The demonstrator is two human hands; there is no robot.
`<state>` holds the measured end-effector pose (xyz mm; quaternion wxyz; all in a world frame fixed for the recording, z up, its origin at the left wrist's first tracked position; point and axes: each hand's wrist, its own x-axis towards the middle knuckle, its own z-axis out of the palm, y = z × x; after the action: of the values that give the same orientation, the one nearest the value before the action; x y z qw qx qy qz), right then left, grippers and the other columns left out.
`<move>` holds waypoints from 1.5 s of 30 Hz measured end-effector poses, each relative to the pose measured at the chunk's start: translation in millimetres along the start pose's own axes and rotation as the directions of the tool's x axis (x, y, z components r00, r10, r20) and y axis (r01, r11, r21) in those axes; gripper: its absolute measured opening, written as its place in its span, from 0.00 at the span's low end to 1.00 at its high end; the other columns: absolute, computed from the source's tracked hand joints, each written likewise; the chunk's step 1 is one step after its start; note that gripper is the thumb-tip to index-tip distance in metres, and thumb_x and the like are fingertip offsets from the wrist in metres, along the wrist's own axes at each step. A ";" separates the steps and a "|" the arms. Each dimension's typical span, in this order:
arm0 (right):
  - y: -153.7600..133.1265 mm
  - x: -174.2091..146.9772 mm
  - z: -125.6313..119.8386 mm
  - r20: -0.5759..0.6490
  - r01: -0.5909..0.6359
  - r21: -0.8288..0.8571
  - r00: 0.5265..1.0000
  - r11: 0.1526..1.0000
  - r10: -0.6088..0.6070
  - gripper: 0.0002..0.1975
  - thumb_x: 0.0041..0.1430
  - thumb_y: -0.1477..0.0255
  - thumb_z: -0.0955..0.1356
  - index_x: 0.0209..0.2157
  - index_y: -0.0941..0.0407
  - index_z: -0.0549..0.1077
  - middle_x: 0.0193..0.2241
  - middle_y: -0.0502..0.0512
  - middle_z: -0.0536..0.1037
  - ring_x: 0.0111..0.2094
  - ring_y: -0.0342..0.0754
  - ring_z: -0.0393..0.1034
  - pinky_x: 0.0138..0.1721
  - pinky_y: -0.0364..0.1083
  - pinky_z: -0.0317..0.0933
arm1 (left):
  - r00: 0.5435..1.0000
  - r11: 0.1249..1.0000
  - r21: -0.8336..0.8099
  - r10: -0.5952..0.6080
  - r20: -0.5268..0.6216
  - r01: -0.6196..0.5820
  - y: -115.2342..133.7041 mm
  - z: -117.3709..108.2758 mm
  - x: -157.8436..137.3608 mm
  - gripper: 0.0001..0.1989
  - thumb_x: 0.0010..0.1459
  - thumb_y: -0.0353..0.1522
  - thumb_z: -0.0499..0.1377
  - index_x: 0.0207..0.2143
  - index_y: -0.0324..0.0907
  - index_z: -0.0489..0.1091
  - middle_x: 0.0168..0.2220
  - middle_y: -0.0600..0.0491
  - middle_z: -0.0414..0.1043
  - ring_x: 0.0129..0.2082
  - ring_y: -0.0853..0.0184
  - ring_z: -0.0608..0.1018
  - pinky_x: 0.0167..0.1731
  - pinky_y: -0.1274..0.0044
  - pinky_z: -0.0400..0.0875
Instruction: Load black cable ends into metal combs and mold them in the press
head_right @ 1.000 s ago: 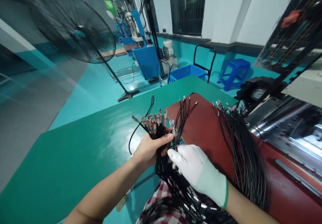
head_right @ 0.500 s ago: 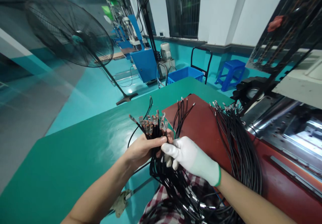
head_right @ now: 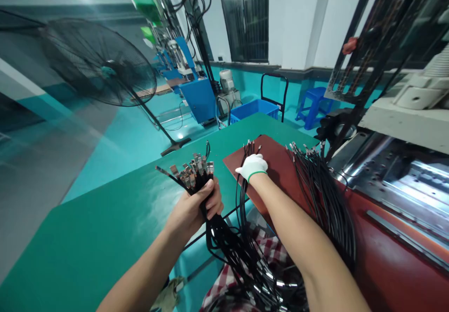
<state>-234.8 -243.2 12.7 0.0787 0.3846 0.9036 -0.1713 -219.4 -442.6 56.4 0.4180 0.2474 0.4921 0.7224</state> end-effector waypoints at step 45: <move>79.4 -175.4 18.4 0.369 -0.135 0.902 0.733 0.410 -0.571 0.21 0.66 0.56 0.60 0.40 0.61 0.70 0.28 0.55 0.79 0.18 0.34 0.64 0.17 0.33 0.49 | 0.992 0.994 -0.029 -0.105 -0.070 0.103 -17.4 9.0 14.5 0.14 0.51 0.38 0.65 0.31 0.37 0.68 0.14 0.64 0.55 0.11 0.77 0.60 0.18 0.79 0.59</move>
<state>-56.0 -315.9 23.9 0.1388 0.1514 0.6333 -0.7461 -213.9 -422.8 43.2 0.4401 0.1900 0.5098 0.7143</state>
